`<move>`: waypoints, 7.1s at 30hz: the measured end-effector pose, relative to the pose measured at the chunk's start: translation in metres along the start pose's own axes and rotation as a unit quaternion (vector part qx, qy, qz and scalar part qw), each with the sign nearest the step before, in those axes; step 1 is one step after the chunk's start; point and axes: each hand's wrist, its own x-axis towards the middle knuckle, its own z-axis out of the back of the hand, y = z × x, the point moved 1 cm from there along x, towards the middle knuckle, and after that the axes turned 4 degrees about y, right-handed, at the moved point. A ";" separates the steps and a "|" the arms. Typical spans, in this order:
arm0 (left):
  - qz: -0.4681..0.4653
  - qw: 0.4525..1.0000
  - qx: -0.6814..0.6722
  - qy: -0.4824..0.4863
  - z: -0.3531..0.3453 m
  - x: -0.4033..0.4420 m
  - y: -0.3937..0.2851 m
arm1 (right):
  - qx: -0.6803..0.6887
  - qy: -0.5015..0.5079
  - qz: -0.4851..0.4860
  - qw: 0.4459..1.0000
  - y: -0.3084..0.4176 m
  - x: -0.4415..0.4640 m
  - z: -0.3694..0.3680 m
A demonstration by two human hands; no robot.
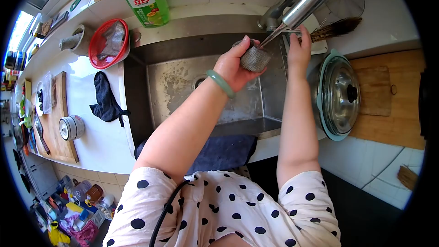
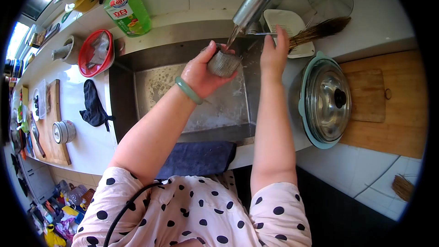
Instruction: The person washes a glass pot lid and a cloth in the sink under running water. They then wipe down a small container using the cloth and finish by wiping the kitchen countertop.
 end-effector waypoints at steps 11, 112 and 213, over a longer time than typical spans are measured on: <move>-0.053 0.990 0.110 -0.073 0.007 -0.004 0.006 | -0.118 0.114 -0.033 0.986 -0.046 0.026 0.005; -0.032 0.988 0.129 -0.077 0.021 -0.030 0.006 | 0.547 0.041 -0.230 0.804 0.009 0.021 0.011; -0.337 0.886 0.294 -0.122 0.053 -0.223 -0.089 | -0.046 0.478 0.172 0.860 0.116 -0.169 -0.042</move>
